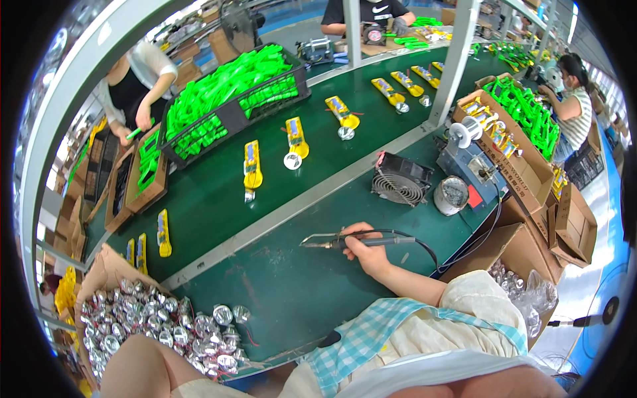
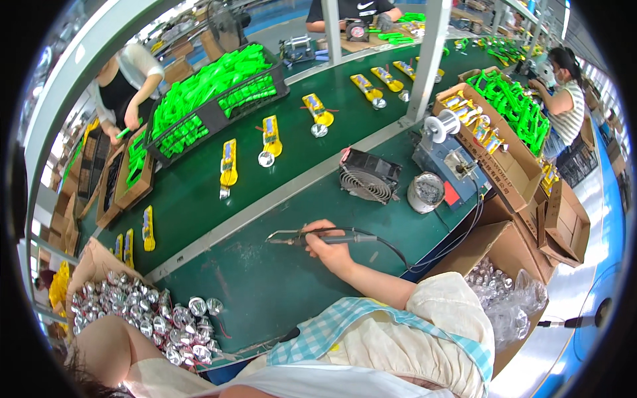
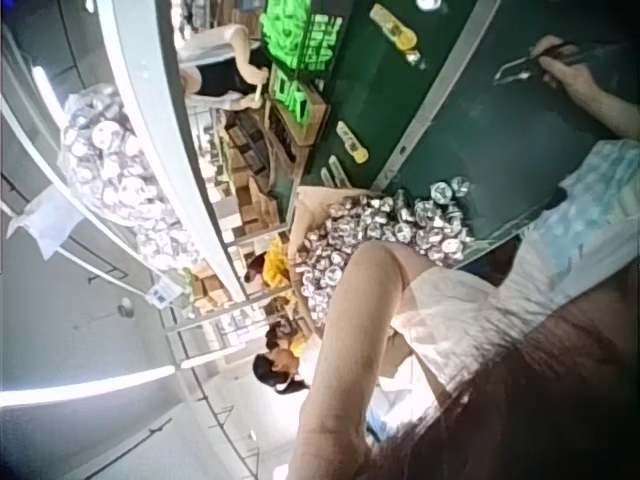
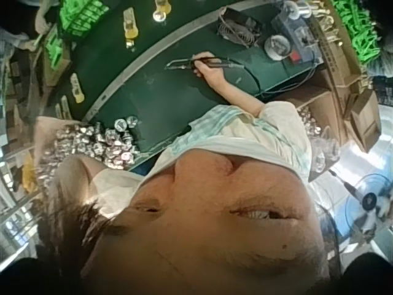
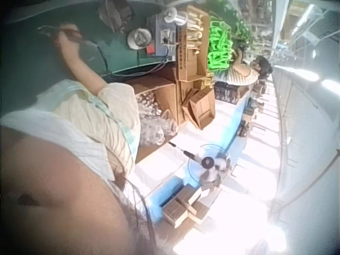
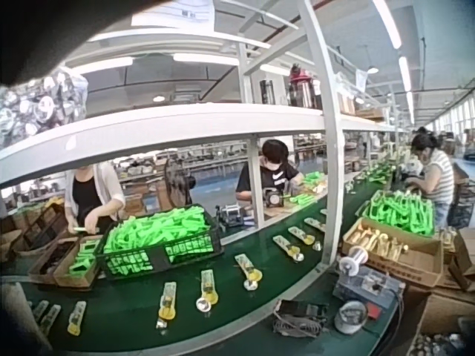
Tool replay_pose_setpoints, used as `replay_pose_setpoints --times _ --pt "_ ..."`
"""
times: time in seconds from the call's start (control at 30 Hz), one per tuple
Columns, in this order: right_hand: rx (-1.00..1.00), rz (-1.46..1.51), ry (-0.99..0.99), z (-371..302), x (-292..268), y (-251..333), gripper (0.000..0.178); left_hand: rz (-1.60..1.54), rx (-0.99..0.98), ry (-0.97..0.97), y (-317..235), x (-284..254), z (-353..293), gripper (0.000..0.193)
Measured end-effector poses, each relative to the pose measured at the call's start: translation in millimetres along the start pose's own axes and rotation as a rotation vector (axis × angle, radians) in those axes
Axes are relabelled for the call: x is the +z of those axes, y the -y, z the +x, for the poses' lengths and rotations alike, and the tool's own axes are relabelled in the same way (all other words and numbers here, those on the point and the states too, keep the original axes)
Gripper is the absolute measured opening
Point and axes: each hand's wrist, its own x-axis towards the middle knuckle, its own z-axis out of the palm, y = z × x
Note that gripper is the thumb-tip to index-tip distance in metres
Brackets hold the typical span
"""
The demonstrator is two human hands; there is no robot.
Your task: The person repeatedly solders reflector light components to circuit boards inside flashlight bodies using a soldering iron, then places the assembled flashlight units onto the conveyor belt.
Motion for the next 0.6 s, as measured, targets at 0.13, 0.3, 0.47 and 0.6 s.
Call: replay_pose_setpoints --times 0.13,0.3,0.47,0.6 --pt "0.025 0.016 0.014 -1.5 0.2 0.1 0.011 -0.074 0.031 -0.023 10.6 21.3 7.3 0.030" --pt "0.048 -0.009 0.008 -2.9 0.9 3.3 0.011 -0.119 0.023 -0.044 18.9 37.6 7.4 0.029" --pt "0.039 0.044 0.040 1.2 -2.4 2.4 0.011 -0.153 -0.030 -0.038 26.2 46.8 3.1 0.029" --pt "0.021 0.037 0.074 2.3 -4.3 3.1 0.011 -0.186 -0.088 -0.031 30.2 53.7 -1.8 0.028"
